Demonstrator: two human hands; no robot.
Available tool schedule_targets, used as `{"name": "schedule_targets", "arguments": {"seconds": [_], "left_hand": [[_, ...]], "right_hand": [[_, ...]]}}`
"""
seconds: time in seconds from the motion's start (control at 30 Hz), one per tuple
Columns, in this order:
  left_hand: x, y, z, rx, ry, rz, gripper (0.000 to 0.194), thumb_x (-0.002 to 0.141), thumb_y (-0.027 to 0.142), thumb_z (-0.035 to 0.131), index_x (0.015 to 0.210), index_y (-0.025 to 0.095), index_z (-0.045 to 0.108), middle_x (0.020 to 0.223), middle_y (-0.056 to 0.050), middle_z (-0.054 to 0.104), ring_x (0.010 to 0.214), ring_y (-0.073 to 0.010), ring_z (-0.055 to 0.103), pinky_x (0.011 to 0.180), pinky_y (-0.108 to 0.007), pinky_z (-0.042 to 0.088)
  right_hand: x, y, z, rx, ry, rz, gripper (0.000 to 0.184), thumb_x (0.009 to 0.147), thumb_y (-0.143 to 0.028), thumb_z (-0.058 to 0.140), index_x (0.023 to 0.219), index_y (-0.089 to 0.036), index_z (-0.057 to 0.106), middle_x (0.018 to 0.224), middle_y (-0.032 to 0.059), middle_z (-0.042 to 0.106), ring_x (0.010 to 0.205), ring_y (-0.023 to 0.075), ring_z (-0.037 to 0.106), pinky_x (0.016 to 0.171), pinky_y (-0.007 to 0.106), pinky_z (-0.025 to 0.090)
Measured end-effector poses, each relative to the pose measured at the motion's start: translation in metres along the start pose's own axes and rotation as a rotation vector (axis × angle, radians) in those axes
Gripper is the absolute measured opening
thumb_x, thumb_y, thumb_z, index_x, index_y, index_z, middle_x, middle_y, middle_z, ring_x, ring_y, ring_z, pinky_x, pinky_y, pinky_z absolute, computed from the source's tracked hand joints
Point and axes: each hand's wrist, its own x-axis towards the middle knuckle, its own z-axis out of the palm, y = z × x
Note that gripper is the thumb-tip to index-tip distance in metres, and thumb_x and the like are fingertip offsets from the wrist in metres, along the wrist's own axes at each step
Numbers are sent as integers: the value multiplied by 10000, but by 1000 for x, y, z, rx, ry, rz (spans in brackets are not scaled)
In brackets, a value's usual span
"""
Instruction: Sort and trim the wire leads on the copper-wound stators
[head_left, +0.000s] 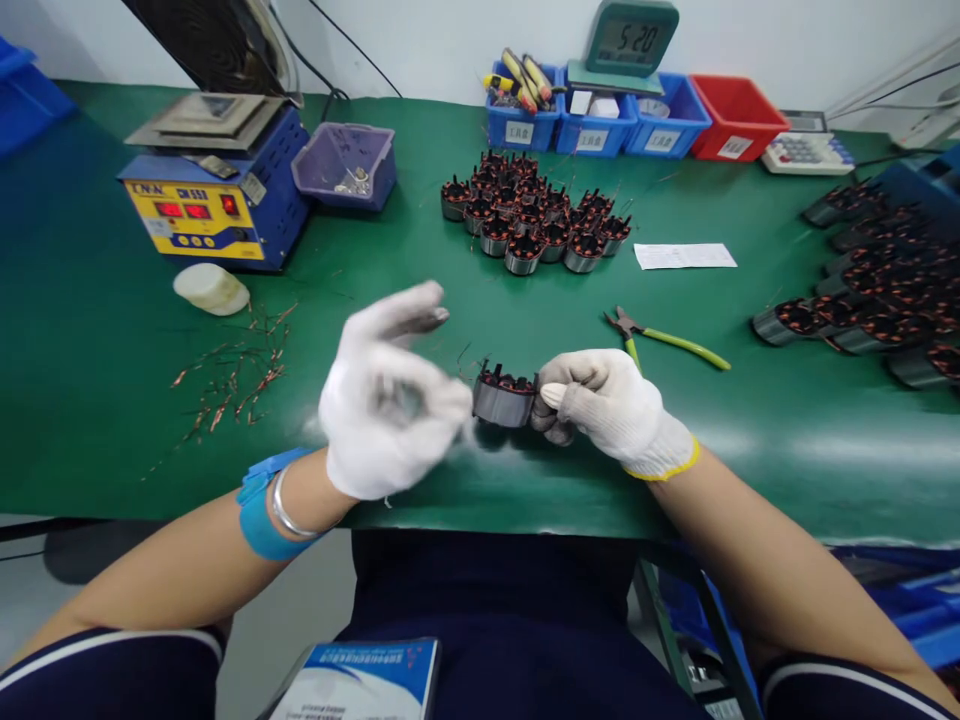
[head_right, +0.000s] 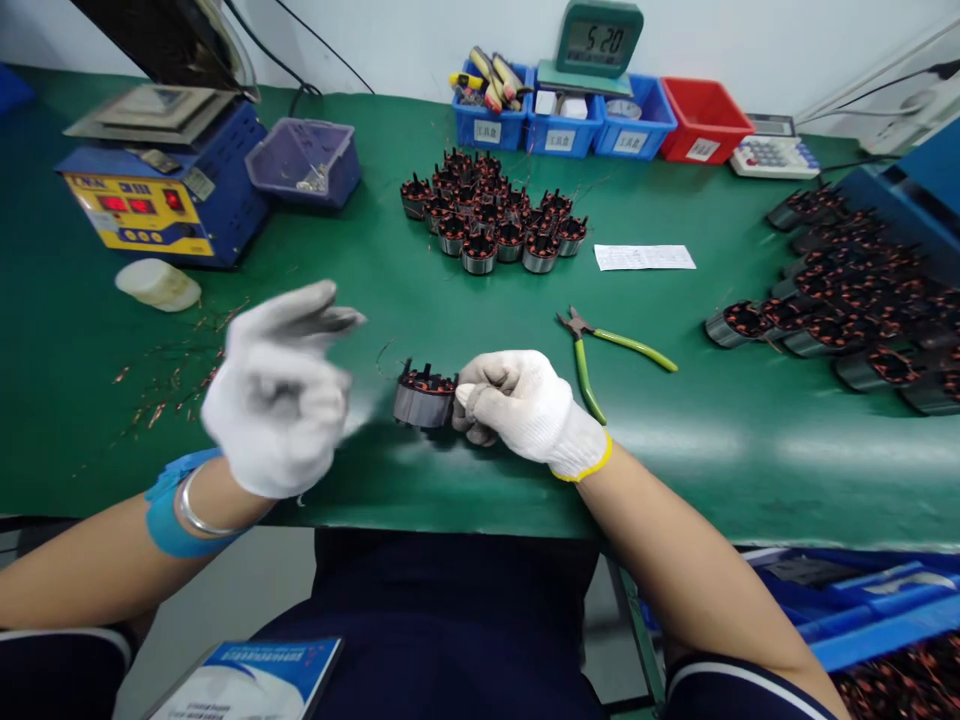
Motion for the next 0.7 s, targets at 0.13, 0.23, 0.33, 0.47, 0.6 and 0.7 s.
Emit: {"name": "schedule_targets", "arguments": {"seconds": [0.13, 0.23, 0.33, 0.47, 0.6, 0.7], "left_hand": [[10, -5, 5, -462, -575, -1119, 718, 816, 809, 394, 938, 129, 593, 906, -165, 679, 559, -211, 661, 459, -332, 545], [11, -2, 4, -596, -822, -1303, 724, 789, 729, 545, 1169, 112, 530, 664, -92, 641, 430, -187, 599, 348, -235, 437], [7, 4, 1, -550, -632, -983, 737, 780, 434, 731, 1386, 189, 389, 878, -98, 676, 653, -195, 692, 491, -229, 527], [2, 11, -3, -289, -538, -263, 543, 681, 317, 817, 1178, 220, 621, 1382, -178, 512, 1043, -262, 666, 900, -396, 554], [-1, 13, -5, -31, -467, 197, 200, 706, 299, 792, 665, 200, 623, 1259, -81, 633, 1029, -215, 653, 939, -381, 525], [0, 9, -3, -31, -94, -81, 329, 825, 405, 691, 631, 177, 554, 1118, -73, 676, 961, -191, 670, 857, -345, 561]], "right_hand": [[-2, 2, 0, -118, 25, -50, 186, 700, -280, 697, 631, -155, 579, 567, 9, 615, 437, 88, 553, 408, 177, 445], [0, 3, 1, -115, 18, -37, 184, 691, -282, 700, 634, -153, 584, 558, 8, 612, 428, 88, 550, 402, 177, 444], [2, 5, 2, -8, 1, 28, 210, 651, -306, 719, 638, -151, 579, 542, 6, 615, 400, 95, 544, 371, 182, 436], [5, 6, 2, 149, -57, 71, 244, 637, -332, 726, 638, -159, 554, 500, -4, 608, 334, 97, 503, 310, 182, 397], [1, 3, 2, 119, -92, 43, 236, 667, -334, 718, 643, -154, 568, 522, 6, 624, 338, 91, 502, 319, 181, 402], [-3, 0, 2, 17, -44, -24, 220, 687, -312, 696, 614, -153, 562, 532, 7, 612, 373, 85, 513, 346, 176, 402]]}}
